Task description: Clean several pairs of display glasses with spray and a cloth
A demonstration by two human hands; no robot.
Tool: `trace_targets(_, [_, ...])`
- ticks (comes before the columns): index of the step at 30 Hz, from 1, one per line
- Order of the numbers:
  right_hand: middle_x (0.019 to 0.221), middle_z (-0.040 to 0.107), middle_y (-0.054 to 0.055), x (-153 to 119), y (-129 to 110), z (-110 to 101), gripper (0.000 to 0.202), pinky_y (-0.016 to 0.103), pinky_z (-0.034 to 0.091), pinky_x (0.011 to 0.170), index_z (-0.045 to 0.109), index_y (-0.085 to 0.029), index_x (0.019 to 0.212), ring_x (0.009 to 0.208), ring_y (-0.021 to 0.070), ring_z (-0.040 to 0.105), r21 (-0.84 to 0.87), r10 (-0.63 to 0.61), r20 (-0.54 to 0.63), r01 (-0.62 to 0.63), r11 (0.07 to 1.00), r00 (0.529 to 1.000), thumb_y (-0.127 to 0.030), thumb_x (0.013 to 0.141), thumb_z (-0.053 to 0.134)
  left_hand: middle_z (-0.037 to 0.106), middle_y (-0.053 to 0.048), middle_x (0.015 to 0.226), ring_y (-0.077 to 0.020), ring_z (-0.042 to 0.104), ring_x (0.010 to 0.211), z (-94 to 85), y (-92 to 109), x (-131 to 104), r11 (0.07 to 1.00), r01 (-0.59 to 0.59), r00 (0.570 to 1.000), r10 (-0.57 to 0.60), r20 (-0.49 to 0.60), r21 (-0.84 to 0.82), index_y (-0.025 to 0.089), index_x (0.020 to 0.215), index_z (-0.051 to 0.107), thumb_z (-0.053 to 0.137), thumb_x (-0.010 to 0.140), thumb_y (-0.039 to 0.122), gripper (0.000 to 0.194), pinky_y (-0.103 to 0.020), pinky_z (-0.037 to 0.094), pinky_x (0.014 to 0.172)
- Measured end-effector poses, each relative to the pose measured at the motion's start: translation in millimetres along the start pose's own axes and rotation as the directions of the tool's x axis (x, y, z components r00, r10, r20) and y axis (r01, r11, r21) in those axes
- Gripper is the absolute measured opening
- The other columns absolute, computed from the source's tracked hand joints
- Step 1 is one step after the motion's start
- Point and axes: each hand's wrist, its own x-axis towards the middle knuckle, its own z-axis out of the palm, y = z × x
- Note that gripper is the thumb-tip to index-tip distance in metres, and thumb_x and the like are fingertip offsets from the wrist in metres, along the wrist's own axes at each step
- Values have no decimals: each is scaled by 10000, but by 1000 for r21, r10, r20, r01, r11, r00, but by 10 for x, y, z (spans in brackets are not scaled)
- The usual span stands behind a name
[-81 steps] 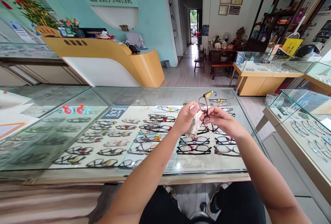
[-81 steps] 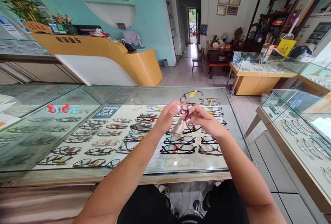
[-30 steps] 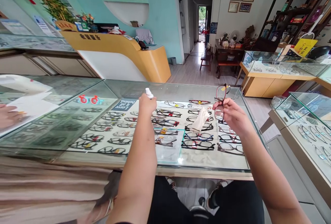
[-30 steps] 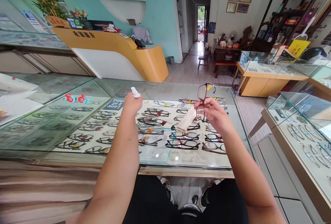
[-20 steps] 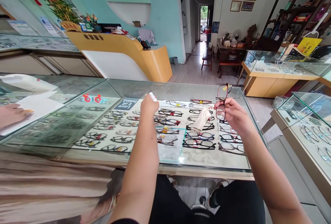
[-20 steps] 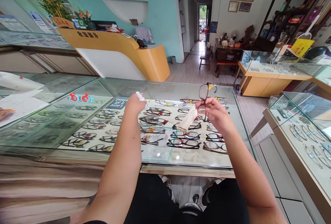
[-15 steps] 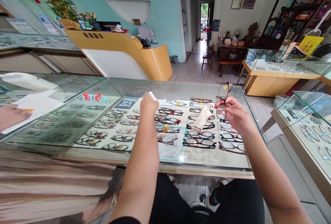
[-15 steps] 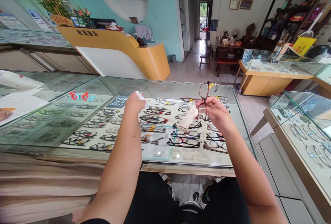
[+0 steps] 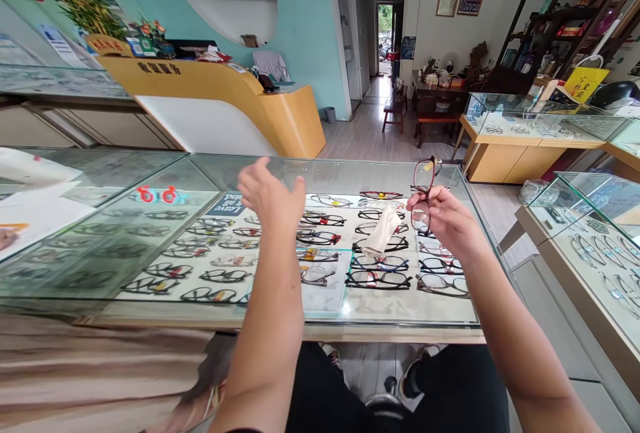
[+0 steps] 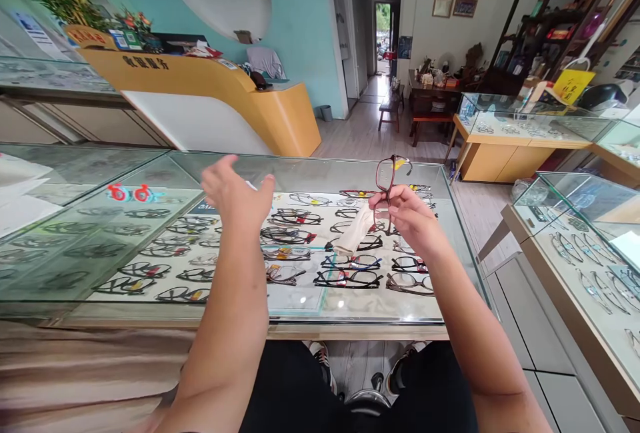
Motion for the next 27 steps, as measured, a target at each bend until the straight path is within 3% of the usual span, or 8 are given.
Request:
trace_targets(2, [1063,792,45,-7,-3,13,183,380,562,877,679,-281,954,1014,217,697,8,-3,9,3,1000,1000,-285,847,828,726,-148,1344,-356,656,1304,16,151,-173,984,-160,962,173,210,-77,212,1333,649,642,978,352,382,-515,487,1168])
trace_targets(3, [1068,789,47,-11,-5,19,178,383,562,872,678,-283,955,1018,221,694,5,-5,9,4,1000,1000,-285,850,822,776,-106,1191,-325,705,1164,41,226,-267,972,-206,909,233,345,-115,232,1200,699,613,998,375,263,-470,529,1081])
trace_targets(5, [1081,780,53,-21,-7,30,175,394,560,878,671,-288,960,1037,231,685,-12,-6,1,6,1000,1000,-293,856,812,790,-85,998,-312,718,982,118,357,-452,951,-286,788,305,536,-121,245,949,733,634,985,436,218,-420,547,925])
trace_targets(8, [1071,764,57,-36,-11,37,190,414,552,904,653,-294,964,1046,246,677,-47,-3,-10,3,999,1000,-320,857,808,772,-101,886,-345,704,953,260,476,-668,912,-386,686,384,618,-139,252,727,715,739,897,443,257,-422,521,872])
trace_targets(12, [1070,761,62,-46,-16,37,211,427,543,919,635,-296,970,1062,259,671,-65,1,-12,-2,998,1000,-337,856,807,739,-101,807,-361,686,957,384,509,-773,905,-380,651,409,639,-192,256,619,693,836,770,381,243,-438,510,892])
trace_targets(18, [1058,771,44,-48,-14,37,149,381,536,875,680,-285,977,966,214,671,-10,-10,15,10,1000,1000,-275,879,792,665,-63,775,-282,610,839,371,530,-761,920,-193,673,378,635,-342,250,614,572,728,747,209,209,-384,461,793])
trace_targets(22, [1056,777,45,-47,-9,34,157,386,548,891,679,-283,973,1025,224,687,0,-18,7,18,1000,1000,-278,871,798,475,19,636,-185,454,613,305,565,-733,870,67,650,332,683,-488,254,703,476,584,830,288,170,-315,366,621])
trace_targets(27, [1103,799,56,-36,36,37,190,428,561,978,667,-281,970,1152,255,713,-23,-4,-4,4,1000,1000,-317,866,822,364,42,682,-146,384,589,178,634,-748,690,350,597,357,719,-633,264,808,387,508,860,487,259,-263,361,556])
